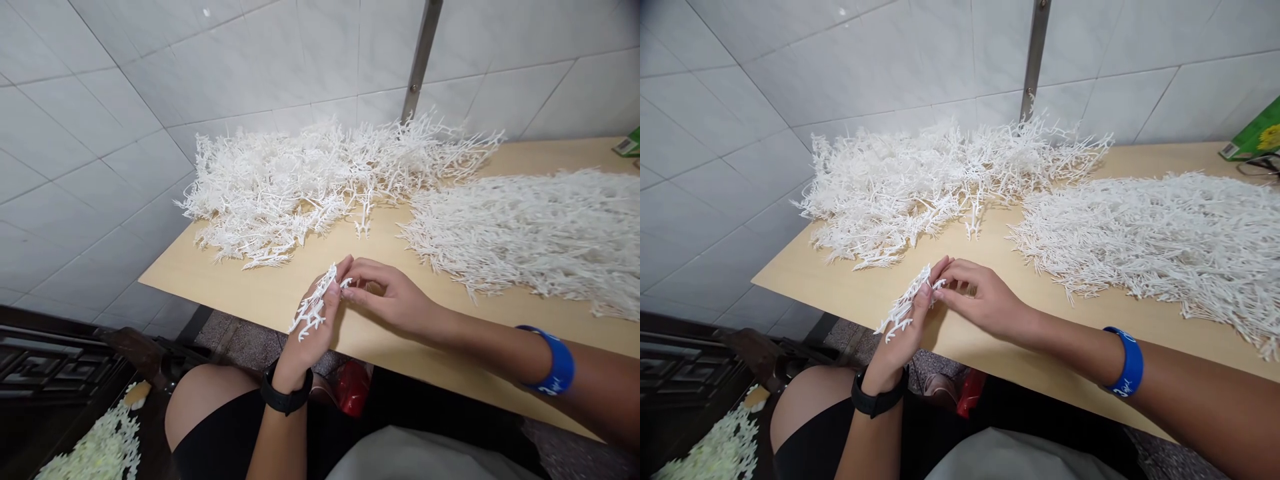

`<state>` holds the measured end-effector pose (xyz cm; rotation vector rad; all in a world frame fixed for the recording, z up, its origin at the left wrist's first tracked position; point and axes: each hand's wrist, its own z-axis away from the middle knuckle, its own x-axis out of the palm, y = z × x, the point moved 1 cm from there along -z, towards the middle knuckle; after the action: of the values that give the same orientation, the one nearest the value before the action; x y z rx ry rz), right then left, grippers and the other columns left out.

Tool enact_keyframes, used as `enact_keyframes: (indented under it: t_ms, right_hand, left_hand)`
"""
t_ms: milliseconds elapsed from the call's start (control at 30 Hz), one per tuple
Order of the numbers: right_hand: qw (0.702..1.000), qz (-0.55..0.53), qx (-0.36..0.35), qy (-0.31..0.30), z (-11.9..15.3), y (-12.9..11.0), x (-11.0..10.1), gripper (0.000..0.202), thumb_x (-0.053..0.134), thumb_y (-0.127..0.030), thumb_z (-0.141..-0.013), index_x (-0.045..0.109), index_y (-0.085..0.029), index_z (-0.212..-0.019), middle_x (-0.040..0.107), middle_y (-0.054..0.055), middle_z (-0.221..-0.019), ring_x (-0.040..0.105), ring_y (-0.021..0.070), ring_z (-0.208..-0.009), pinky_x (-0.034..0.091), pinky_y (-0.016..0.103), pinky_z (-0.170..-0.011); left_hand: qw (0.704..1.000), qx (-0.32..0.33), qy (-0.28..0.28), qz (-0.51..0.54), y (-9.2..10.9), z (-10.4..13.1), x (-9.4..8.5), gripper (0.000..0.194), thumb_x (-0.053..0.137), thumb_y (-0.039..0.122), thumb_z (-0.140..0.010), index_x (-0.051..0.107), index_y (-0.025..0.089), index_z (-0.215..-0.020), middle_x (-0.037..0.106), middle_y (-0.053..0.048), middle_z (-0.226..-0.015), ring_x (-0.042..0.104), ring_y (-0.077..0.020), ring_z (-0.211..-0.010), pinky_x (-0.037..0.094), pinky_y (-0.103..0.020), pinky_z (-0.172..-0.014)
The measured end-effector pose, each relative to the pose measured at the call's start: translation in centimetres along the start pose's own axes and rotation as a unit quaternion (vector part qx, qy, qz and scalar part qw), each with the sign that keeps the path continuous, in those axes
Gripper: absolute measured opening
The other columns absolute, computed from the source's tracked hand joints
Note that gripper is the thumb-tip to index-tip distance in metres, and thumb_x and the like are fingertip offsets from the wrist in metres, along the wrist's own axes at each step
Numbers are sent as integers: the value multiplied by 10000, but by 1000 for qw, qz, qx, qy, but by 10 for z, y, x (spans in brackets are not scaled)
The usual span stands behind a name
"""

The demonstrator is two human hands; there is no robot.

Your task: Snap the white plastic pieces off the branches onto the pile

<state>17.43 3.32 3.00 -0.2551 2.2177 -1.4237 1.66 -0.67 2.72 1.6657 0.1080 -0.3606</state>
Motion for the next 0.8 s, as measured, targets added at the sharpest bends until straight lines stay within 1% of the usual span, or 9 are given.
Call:
enact_keyframes:
  t_ms: [100,200,300,400,500,567,667,733,800]
  right_hand:
    - [1000,-21,0,-14,1,-1,1,116,545,-171,-898,658,-183,-874,655,60,-992,602,174,-884,470,304,-784]
    - [999,-11,-21,-37,2,-3,3,138,529,-108,-841,644,-183,-832,663,82,-1102,616,188,-945,470,313,-804]
    - [999,17,-20,-35,2,-2,3,142,509,-81,-792,596,-184,-747,681,85,-1087,619,190,-922,463,315,-788]
    - [998,49,-35,-27,3,-1,0,163,475,-74,-759,500,-189,-646,652,55,-864,577,161,-754,434,287,-675]
    - [993,85,-83,-14,5,-1,-5,185,450,-72,-737,426,-201,-606,483,4,-664,472,140,-618,372,272,-579]
    - [989,109,-102,2,6,0,-8,173,454,-74,-758,452,-198,-638,477,10,-689,479,150,-652,389,284,-610]
    - [976,192,-97,16,5,5,-8,156,470,-65,-788,565,-187,-770,571,59,-853,544,201,-826,428,350,-753]
    - [964,253,-84,16,4,9,-7,233,471,-36,-772,616,-193,-865,609,86,-986,556,244,-947,417,415,-842]
    - [961,263,-79,20,4,11,-5,303,468,-15,-767,639,-204,-932,624,94,-1061,555,264,-1014,411,447,-885]
  left_hand:
    - [1000,0,10,-23,0,0,0,479,298,485,-1018,546,305,-1385,528,-2,-1464,449,-194,-1385,303,-370,-1192]
    - [995,-2,64,-72,-3,1,0,470,291,473,-1022,660,282,-1241,652,-20,-1320,554,-213,-1282,361,-393,-1151]
    - [988,-11,102,-112,-9,1,2,437,335,452,-1013,712,249,-1101,721,-48,-1171,639,-229,-1142,400,-429,-1108]
    - [989,-32,143,-11,-16,-2,0,433,408,517,-976,715,212,-995,749,-82,-1045,681,-243,-1036,444,-445,-1063]
    - [971,-49,197,130,-19,-6,-3,599,271,602,-979,684,169,-1018,756,-114,-962,707,-250,-966,513,-459,-976]
    - [970,-43,180,155,-18,-7,-4,602,241,583,-993,672,177,-1103,730,-117,-1124,671,-242,-1089,487,-439,-1018]
    - [983,-30,125,129,-12,-5,-2,506,282,531,-1009,665,265,-1208,611,-41,-1374,526,-217,-1305,345,-404,-1152]
    - [987,-29,105,122,-9,-3,-1,505,254,519,-1017,643,304,-1259,574,-8,-1417,474,-212,-1352,289,-407,-1185]
    - [988,-27,87,123,-7,-1,-1,498,254,508,-1020,609,311,-1308,538,5,-1454,436,-210,-1385,269,-403,-1196]
